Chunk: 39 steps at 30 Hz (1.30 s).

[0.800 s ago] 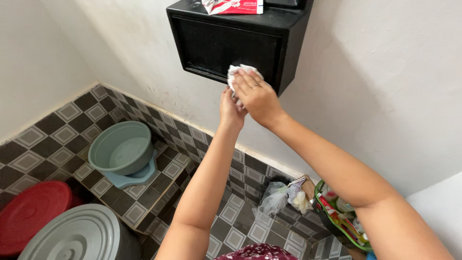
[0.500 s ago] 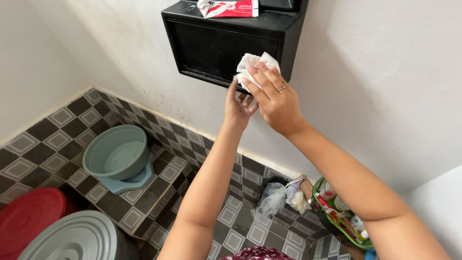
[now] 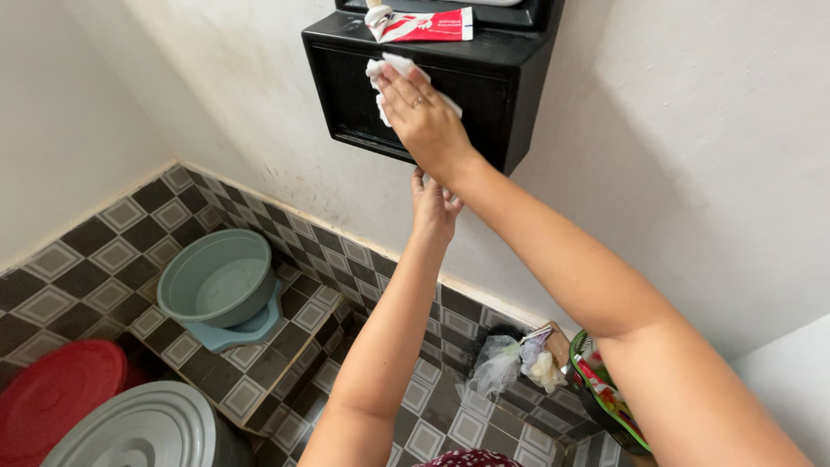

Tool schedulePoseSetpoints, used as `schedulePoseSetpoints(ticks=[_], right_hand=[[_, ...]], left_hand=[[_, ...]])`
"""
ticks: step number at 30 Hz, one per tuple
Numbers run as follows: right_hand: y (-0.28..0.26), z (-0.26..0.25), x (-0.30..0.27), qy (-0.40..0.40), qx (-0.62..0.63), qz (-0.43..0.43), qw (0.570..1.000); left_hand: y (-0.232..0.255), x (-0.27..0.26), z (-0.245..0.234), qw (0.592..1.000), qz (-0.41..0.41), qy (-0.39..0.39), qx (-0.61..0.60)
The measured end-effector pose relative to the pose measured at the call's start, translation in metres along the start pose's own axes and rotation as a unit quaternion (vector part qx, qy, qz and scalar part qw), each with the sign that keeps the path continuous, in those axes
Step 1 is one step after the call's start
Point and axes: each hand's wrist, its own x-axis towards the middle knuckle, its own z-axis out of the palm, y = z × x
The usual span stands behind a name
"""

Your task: The person wipes a black wall-mounted medicine cabinet and mirror with a white cloth, then wipes a black shower hose and wall mount. The person opens the cabinet door briefly to wipe the interior and closes it.

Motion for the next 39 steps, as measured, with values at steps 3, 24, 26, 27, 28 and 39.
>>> schedulePoseSetpoints(ticks=[3, 24, 26, 27, 28, 39], right_hand=[[-0.024, 0.024, -0.021, -0.093, 0.0, 0.008, 0.996], [-0.028, 0.076, 0.019, -0.088, -0.108, -0.043, 0.989], [-0.02, 0.087, 0.042, -0.045, -0.093, -0.029, 0.994], [-0.019, 0.092, 0.048, -0.025, -0.085, -0.022, 0.996], [-0.021, 0.096, 0.051, -0.019, -0.087, -0.019, 0.996], [-0.054, 0.086, -0.02, -0.104, 0.254, 0.077, 0.958]], left_hand=[[-0.005, 0.001, -0.005, 0.992, 0.086, -0.076, -0.057], [0.009, -0.014, 0.008, 0.998, 0.067, -0.001, 0.018], [0.017, -0.018, 0.01, 0.997, 0.066, 0.02, 0.043], [0.018, -0.019, 0.01, 0.996, 0.064, 0.031, 0.054], [0.018, -0.019, 0.009, 0.994, 0.087, -0.008, 0.059], [-0.016, 0.008, -0.021, 0.996, 0.003, -0.037, 0.077]])
